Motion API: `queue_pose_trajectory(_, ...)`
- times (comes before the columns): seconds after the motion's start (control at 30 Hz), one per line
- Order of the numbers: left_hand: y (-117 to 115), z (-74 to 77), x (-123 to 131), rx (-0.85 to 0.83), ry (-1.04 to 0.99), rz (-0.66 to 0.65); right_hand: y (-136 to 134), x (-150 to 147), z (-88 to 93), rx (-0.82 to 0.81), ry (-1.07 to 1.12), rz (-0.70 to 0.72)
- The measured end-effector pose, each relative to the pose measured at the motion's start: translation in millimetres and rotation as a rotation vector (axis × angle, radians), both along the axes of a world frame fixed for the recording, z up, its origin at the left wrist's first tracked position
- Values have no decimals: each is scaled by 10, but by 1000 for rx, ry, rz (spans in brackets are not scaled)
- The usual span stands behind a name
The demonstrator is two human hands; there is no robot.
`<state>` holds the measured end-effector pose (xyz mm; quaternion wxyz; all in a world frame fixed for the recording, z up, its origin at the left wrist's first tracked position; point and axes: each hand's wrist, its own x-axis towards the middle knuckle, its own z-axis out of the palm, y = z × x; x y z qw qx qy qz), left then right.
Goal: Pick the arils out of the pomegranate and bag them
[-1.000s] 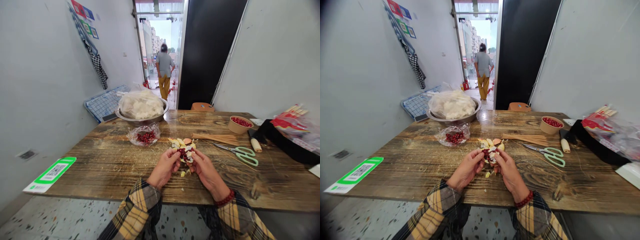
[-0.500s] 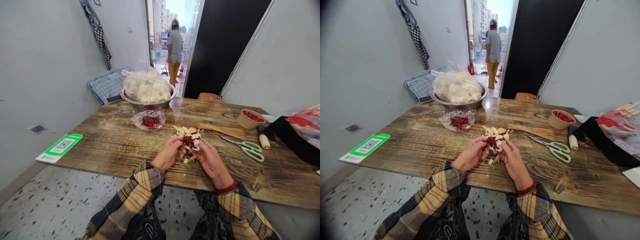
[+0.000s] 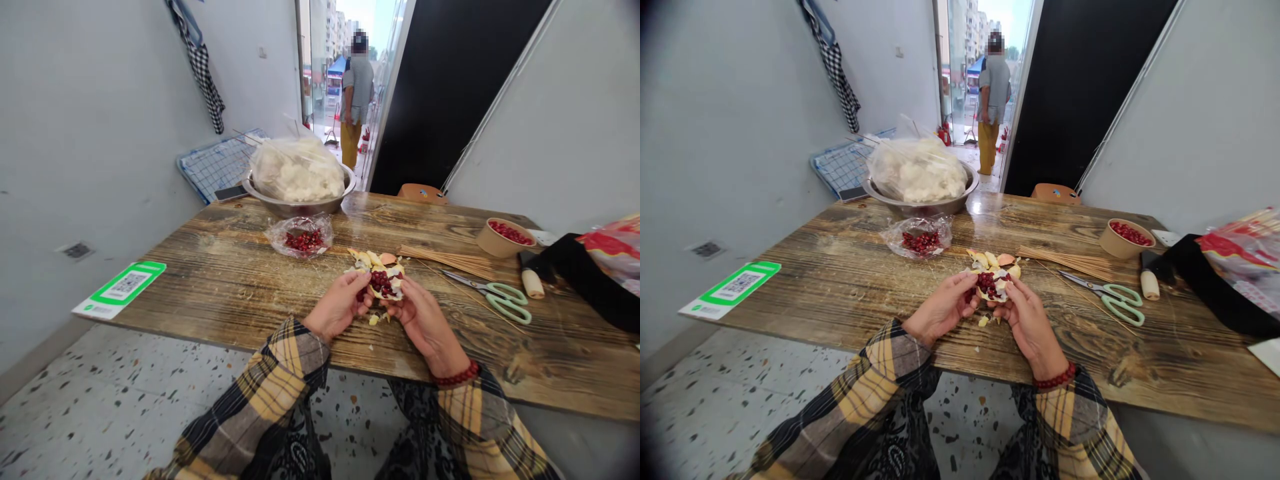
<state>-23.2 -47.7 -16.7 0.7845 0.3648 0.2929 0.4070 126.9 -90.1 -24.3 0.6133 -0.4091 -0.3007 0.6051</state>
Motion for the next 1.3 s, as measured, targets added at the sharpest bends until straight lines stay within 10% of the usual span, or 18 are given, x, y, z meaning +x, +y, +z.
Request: queue_pose_trajectory(1.3,9,50,7,-22,32,30,2,-2,1,-1,-7,10)
